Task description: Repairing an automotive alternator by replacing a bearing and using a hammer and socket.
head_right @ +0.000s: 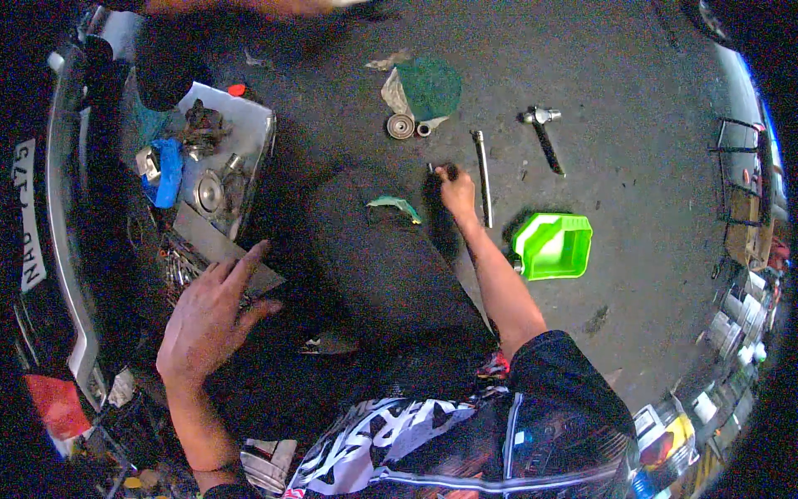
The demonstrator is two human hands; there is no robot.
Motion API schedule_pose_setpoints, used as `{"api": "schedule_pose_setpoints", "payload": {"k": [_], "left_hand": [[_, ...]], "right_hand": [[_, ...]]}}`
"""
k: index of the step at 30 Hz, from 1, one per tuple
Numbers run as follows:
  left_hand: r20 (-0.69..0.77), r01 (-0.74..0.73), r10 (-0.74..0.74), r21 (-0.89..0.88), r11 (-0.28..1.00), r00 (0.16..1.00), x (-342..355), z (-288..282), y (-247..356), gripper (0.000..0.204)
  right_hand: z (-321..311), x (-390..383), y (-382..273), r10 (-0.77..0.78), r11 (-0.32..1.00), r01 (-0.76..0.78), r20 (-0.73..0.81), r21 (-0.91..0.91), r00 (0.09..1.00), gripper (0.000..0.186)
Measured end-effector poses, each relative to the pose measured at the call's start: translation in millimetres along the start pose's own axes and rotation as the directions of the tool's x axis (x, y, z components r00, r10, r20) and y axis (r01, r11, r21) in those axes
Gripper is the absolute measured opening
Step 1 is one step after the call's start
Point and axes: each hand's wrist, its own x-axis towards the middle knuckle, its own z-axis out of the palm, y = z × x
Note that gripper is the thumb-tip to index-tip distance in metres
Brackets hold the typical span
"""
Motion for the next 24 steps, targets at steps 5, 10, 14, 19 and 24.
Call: {"api": "schedule_pose_setpoints", "payload": {"k": [5, 10, 14, 19, 24], "left_hand": [[0.018, 0.041, -0.041, 0.011, 0.999, 0.999, -2.9, -2.9, 0.8, 0.067], [-0.005, 0.021, -0.021, -0.007, 1.0, 1.0, -3.3, -2.6, -0.4, 0.067], [-0.028, 0.017, -0.017, 0.002, 1.0, 0.999, -0.6, -2.4, 0.8, 0.067], [0.002, 0.045, -0.045, -0.013, 0.999, 0.999, -2.0, -5.0, 3.0, 0.065], [-0.022, 0.072, -0.072, -0.026, 0.997, 0.997, -8.5, -6.4, -1.2, 0.066]], "right_hand": [[-3.3, -14.5, 7.7, -0.037, 0.999, 0.037, -0.003, 0.036, 0.999, 0.035], [-2.3, -17.9, -0.5, -0.478, 0.753, 0.314, -0.153, -0.578, 0.865, 0.039], [7.7, 13.2, -41.0, -0.726, 0.61, 0.64, -0.006, -0.468, 0.688, 0.052], [29.5, 59.3, -93.3, -0.613, 0.329, 0.598, 0.316, -0.731, 0.724, 0.064], [18.0, 71.3, -97.0, -0.714, 0.605, 0.719, 0.165, -0.343, 0.68, 0.053]]}}
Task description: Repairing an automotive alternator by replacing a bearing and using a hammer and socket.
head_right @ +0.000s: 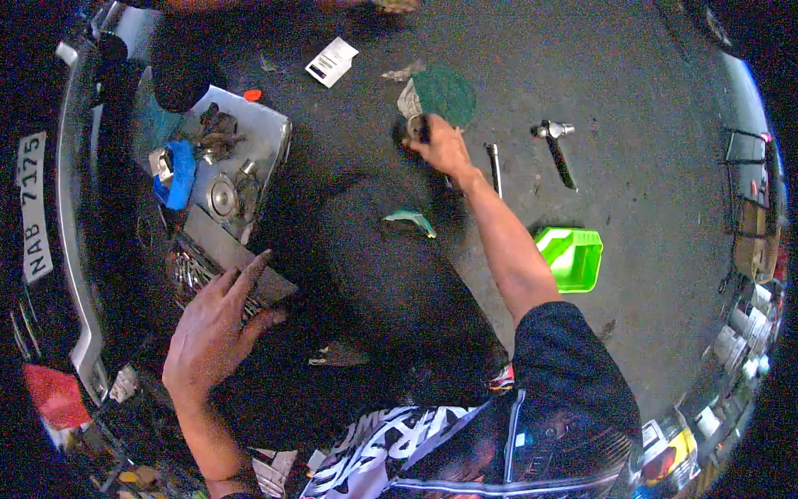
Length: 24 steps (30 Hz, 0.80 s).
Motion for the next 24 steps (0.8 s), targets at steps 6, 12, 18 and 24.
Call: {"api": "schedule_pose_setpoints", "payload": {"k": [6, 12, 18, 24], "left_hand": [[0.003, 0.011, -0.011, -0.019, 1.0, 1.0, -1.6, -1.4, -3.4, 0.067], [-0.008, -0.011, 0.011, -0.026, 1.0, 1.0, -0.3, -4.3, -2.9, 0.068], [-0.055, -0.031, 0.032, 0.011, 0.999, 0.998, 1.2, -1.3, -7.1, 0.069], [-0.019, 0.009, -0.009, 0.0, 1.0, 1.0, 4.6, -2.5, -4.6, 0.068]], "right_hand": [[-22.3, 34.1, 59.8, 0.316, 0.949, -0.315, -0.183, 0.033, 0.931, 0.054], [-46.5, 49.6, 92.5, 0.299, 0.939, -0.343, -0.426, -0.03, 0.854, 0.053], [-29.0, 28.1, 25.8, 0.247, 0.944, -0.169, -0.268, 0.284, 0.931, 0.028], [7.3, 19.4, -20.5, 0.403, 0.751, -0.32, -0.017, 0.577, 0.915, 0.027]]}}
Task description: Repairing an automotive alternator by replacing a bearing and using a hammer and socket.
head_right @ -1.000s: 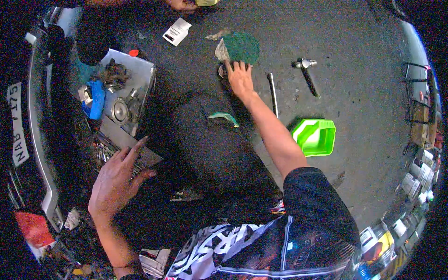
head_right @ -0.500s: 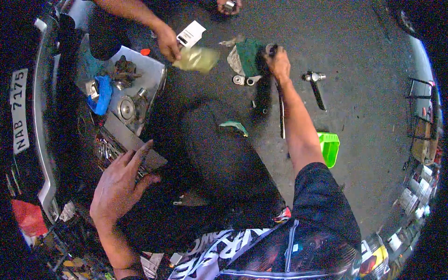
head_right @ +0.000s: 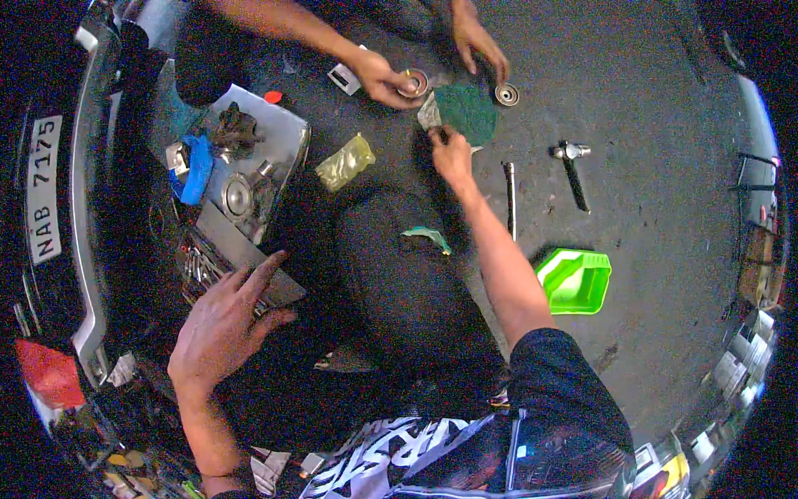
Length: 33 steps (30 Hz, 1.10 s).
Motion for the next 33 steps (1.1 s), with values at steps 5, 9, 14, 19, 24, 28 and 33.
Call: {"api": "schedule_pose_setpoints", "payload": {"k": [5, 9, 14, 19, 24, 28, 33], "left_hand": [[0.04, 0.059, -0.058, -0.025, 0.998, 0.998, -1.2, 0.2, -0.2, 0.067], [-0.026, -0.013, 0.013, -0.009, 1.0, 1.0, 2.5, 1.2, 0.1, 0.066], [0.035, 0.046, -0.045, -0.033, 0.998, 0.998, 8.2, 0.2, 1.8, 0.067], [0.043, 0.008, -0.008, 0.0, 1.0, 0.999, 13.7, 0.0, 3.5, 0.064], [0.088, 0.069, -0.066, -0.026, 0.997, 0.994, 15.9, -0.9, 8.2, 0.066], [0.1, 0.106, -0.098, -0.079, 0.991, 0.99, 11.9, -0.1, 6.9, 0.064], [0.0, 0.042, -0.042, 0.016, 0.999, 0.999, 7.4, 4.5, 4.4, 0.065]], "right_hand": [[-14.8, -19.0, 12.9, 0.095, 0.991, -0.113, -0.232, -0.068, 0.968, 0.027], [-43.5, -23.6, 33.2, 0.104, 0.993, -0.116, -0.255, -0.033, 0.961, 0.028], [-86.8, -52.7, 50.2, 0.11, 0.889, -0.152, -0.121, -0.432, 0.987, 0.028], [-79.4, -97.8, 45.7, -0.098, 0.832, 0.158, 0.139, -0.532, 0.985, 0.03], [-42.3, -84.1, 37.1, -0.056, 0.773, 0.169, 0.2, -0.612, 0.978, 0.038], [-26.3, -76.7, 33.6, -0.122, 0.863, 0.122, 0.032, -0.49, 0.992, 0.042], [-29.9, -75.1, 32.9, -0.088, 0.826, 0.11, 0.065, -0.553, 0.994, 0.046]]}}
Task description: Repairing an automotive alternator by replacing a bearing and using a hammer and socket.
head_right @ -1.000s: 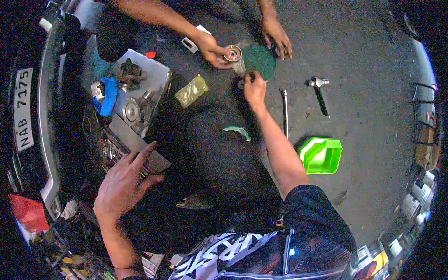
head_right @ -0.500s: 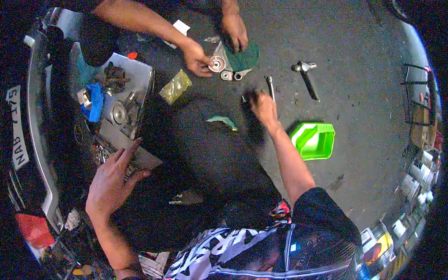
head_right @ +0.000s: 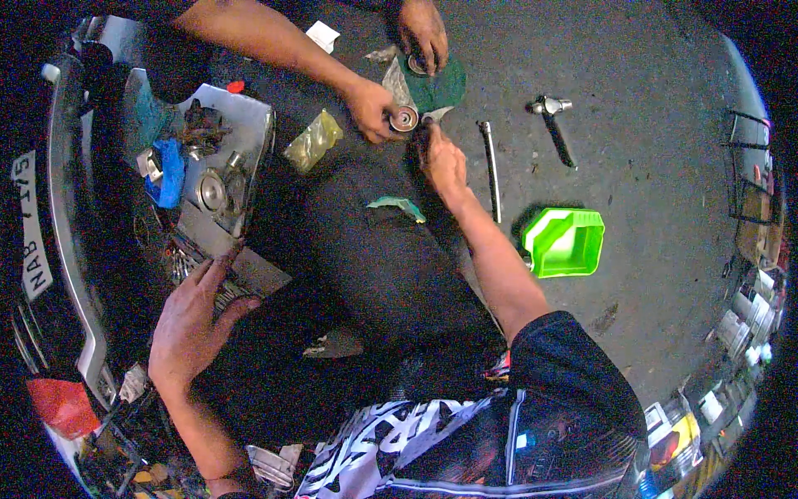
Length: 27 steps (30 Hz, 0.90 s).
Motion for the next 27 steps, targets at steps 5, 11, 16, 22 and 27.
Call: {"api": "schedule_pose_setpoints", "payload": {"k": [5, 11, 16, 22, 27], "left_hand": [[-0.047, -0.047, 0.047, -0.003, 0.999, 0.998, 0.1, 0.0, -0.9, 0.066], [0.02, 0.012, -0.011, -0.024, 1.0, 1.0, 1.4, -0.7, -4.7, 0.066], [0.0, -0.006, 0.006, -0.052, 0.999, 1.0, 0.2, -0.2, -6.3, 0.067], [-0.061, -0.053, 0.052, -0.026, 0.998, 0.997, -4.1, -0.3, -11.0, 0.067], [-0.051, -0.02, 0.018, -0.032, 0.999, 0.999, -5.4, -0.6, -14.5, 0.067]], "right_hand": [[-8.9, -23.2, 15.6, 0.042, 0.992, -0.042, -0.001, -0.12, 0.999, 0.029], [-2.3, -52.7, 37.7, 0.091, 0.934, -0.042, 0.123, -0.355, 0.988, 0.036], [-12.5, -52.6, 48.3, -0.031, 0.914, 0.064, 0.089, -0.401, 0.996, 0.043], [-3.9, -38.1, 33.8, -0.132, 0.916, 0.207, 0.229, -0.343, 0.964, 0.039], [-0.2, -15.1, 30.5, -0.112, 0.989, 0.118, 0.081, -0.083, 0.99, 0.038]]}}
